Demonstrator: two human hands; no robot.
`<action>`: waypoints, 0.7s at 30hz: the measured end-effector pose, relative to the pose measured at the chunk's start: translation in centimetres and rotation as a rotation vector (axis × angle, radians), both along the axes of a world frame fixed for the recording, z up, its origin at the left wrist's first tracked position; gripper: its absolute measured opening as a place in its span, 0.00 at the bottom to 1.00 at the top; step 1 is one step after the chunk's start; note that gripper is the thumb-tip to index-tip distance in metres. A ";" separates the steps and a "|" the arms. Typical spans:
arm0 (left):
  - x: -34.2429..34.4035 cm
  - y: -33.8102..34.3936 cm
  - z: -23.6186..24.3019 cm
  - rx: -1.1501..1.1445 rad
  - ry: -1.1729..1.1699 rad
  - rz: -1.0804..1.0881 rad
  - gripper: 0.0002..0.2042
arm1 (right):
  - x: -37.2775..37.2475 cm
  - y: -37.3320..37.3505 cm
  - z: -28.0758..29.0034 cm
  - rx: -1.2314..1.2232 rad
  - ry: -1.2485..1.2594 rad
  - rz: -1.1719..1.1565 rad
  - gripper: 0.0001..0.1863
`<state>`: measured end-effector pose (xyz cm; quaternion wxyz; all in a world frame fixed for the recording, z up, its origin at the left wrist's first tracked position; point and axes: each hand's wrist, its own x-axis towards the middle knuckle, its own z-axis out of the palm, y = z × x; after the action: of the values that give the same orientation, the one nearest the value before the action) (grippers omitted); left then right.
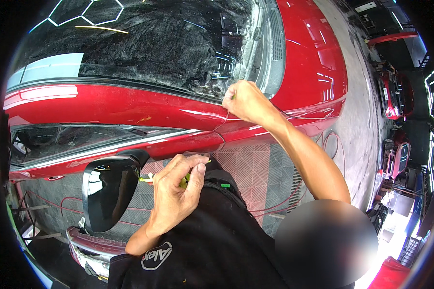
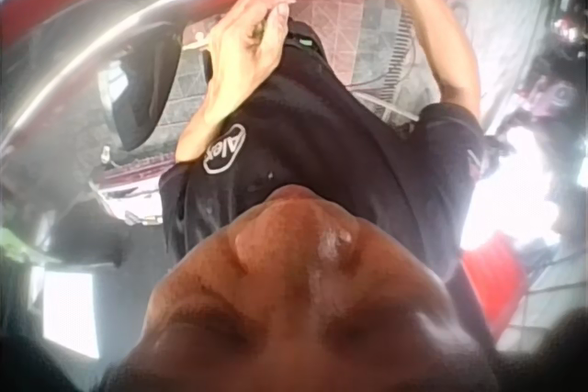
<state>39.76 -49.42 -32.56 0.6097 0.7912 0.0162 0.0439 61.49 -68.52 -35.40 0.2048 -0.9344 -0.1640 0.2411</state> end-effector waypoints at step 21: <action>-0.4 0.7 -0.7 -0.029 -0.027 0.016 0.06 | 1.0 -1.1 -0.4 0.006 0.006 0.093 0.07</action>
<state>39.37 -48.74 -33.24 0.6209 0.7815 0.0150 0.0593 62.45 -69.66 -35.81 0.1969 -0.9243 -0.2074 0.2527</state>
